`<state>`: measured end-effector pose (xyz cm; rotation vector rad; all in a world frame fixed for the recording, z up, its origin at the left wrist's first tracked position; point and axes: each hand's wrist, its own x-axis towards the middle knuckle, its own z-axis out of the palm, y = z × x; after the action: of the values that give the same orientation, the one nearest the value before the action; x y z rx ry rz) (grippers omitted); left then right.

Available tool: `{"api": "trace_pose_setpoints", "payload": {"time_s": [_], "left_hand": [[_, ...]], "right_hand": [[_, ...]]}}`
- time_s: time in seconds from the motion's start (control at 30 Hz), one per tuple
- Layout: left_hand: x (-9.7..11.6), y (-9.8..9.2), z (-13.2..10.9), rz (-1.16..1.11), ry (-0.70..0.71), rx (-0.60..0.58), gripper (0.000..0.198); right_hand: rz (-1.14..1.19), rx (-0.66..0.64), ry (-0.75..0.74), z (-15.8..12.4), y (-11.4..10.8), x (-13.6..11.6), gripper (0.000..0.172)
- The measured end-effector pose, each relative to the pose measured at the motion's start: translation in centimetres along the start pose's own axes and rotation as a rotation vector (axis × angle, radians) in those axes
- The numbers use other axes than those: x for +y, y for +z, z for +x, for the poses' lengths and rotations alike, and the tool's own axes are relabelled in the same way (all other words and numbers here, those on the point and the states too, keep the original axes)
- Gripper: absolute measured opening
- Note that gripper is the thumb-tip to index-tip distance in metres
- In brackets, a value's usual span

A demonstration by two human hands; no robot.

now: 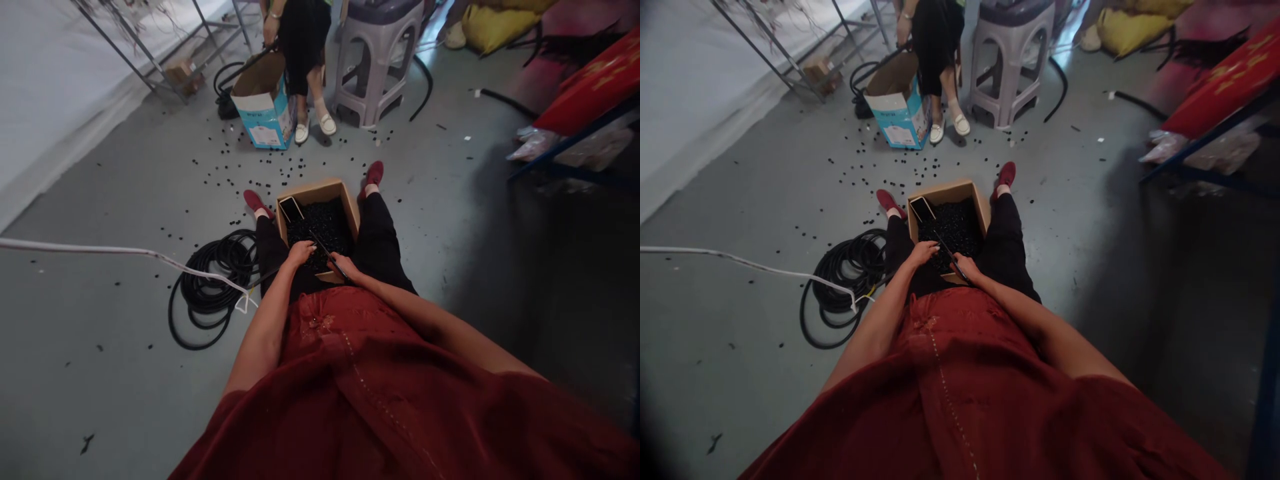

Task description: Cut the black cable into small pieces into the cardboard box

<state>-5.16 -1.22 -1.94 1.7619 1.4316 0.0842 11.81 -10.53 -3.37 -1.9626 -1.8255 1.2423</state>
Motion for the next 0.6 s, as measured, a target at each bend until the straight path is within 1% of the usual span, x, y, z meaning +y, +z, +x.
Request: {"api": "trace_pose_setpoints", "payload": {"time_s": [0.13, 0.23, 0.3, 0.37, 0.43, 0.5, 0.6], "left_hand": [[-0.1, 0.3, -0.4, -0.022, -0.012, 0.025, 0.031], [-0.1, -0.1, -1.2, -0.05, -0.024, 0.041, 0.034], [-0.1, -0.7, -1.8, -0.069, -0.032, 0.056, 0.035], [-0.1, -1.3, -2.5, -0.092, -0.037, 0.075, 0.039], [0.0, -2.0, -3.3, -0.172, -0.055, 0.104, 0.043], [0.0, -2.5, -4.2, -0.288, -0.067, 0.135, 0.041], [0.5, -3.1, -5.3, -0.396, -0.038, 0.183, 0.035]], "right_hand": [[0.05, 0.021, 0.031, -0.1, 0.0, 0.0, 0.019], [0.105, 0.022, 0.049, -0.7, -0.6, -0.1, 0.022], [0.201, 0.012, 0.067, -1.2, -1.3, 0.0, 0.026], [0.348, -0.004, 0.083, -1.7, -2.0, 0.1, 0.029], [0.464, -0.032, 0.077, -2.1, -2.7, 0.1, 0.032], [0.484, -0.071, 0.043, -2.5, -3.2, 0.0, 0.036], [0.406, -0.106, -0.022, -2.9, -3.4, -0.5, 0.045]]}}
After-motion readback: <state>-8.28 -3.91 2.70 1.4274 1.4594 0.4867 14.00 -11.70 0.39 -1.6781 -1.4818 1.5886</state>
